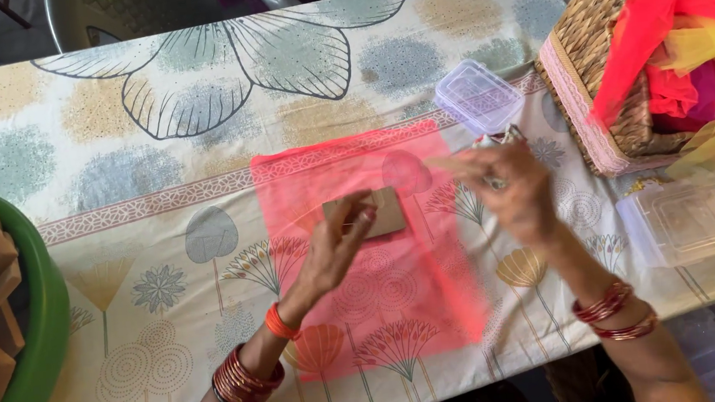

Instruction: The person wraps a small cardboard box in pink fabric, folds the fabric around it, and places the wrapped item into a clear plastic container. Then the person rubs two small cardboard pieces together with a cloth on the table.

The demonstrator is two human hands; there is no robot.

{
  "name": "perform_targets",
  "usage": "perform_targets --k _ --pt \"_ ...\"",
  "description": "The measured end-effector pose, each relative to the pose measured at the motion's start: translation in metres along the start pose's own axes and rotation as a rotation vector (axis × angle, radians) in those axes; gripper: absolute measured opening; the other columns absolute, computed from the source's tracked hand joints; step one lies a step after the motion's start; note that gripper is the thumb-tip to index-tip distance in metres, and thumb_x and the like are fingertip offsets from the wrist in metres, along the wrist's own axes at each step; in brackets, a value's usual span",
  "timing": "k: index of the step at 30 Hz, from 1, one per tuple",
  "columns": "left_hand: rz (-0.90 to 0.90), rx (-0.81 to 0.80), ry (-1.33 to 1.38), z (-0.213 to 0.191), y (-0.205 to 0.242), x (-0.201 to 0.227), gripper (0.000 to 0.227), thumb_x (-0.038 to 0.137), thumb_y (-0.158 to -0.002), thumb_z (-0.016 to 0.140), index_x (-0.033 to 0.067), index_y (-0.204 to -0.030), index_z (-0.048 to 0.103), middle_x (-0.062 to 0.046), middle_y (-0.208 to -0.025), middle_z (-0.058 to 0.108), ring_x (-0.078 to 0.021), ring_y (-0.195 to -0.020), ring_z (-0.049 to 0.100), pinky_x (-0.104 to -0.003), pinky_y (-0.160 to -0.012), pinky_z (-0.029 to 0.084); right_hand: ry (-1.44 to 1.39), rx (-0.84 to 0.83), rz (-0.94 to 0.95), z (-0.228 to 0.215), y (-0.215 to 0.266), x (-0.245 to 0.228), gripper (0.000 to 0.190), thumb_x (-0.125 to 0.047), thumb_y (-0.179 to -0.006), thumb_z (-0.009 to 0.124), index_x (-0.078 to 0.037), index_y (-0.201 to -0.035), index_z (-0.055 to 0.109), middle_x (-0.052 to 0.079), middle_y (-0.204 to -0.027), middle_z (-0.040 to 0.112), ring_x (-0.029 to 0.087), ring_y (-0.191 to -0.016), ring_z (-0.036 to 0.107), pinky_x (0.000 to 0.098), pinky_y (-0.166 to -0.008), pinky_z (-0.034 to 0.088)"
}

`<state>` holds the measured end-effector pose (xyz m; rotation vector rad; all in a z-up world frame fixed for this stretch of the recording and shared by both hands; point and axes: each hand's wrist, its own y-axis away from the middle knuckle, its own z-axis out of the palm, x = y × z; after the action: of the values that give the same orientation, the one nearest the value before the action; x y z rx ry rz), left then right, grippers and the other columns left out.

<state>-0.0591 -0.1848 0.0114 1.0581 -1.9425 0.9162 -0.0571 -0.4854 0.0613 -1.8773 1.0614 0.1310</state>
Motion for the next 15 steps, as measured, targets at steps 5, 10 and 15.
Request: perform_targets --k 5,10,15 --pt "-0.399 -0.104 1.094 -0.011 -0.014 0.005 0.058 0.036 -0.104 0.052 0.0 -0.148 0.045 -0.013 -0.121 0.065 -0.0218 -0.104 0.069 -0.043 -0.09 0.063 0.238 -0.137 -0.579 0.08 0.023 -0.034 0.045 -0.006 -0.087 0.085 -0.007 -0.127 0.066 0.006 -0.12 0.072 0.02 -0.109 0.064 0.0358 -0.092 0.057" --pt "-0.466 0.005 1.043 -0.018 -0.012 -0.028 0.055 0.024 -0.099 0.058 0.0 -0.146 0.043 -0.013 -0.122 0.066 -0.0201 -0.1 0.07 -0.041 -0.082 0.063 0.034 -0.227 -0.537 0.103 0.004 -0.059 0.061 -0.01 -0.083 0.086 -0.01 -0.137 0.058 0.004 -0.131 0.068 0.022 -0.126 0.06 0.0415 -0.109 0.047" --pt "-0.485 0.076 0.86 -0.038 -0.011 -0.057 0.053 0.016 -0.096 0.066 -0.0029 -0.139 0.043 -0.016 -0.116 0.069 -0.0229 -0.096 0.071 -0.038 -0.077 0.062 -0.026 -0.339 -0.185 0.114 0.002 -0.03 0.109 -0.034 -0.063 0.089 -0.014 -0.153 0.033 0.016 -0.155 0.044 0.035 -0.144 0.039 0.0528 -0.121 0.03"
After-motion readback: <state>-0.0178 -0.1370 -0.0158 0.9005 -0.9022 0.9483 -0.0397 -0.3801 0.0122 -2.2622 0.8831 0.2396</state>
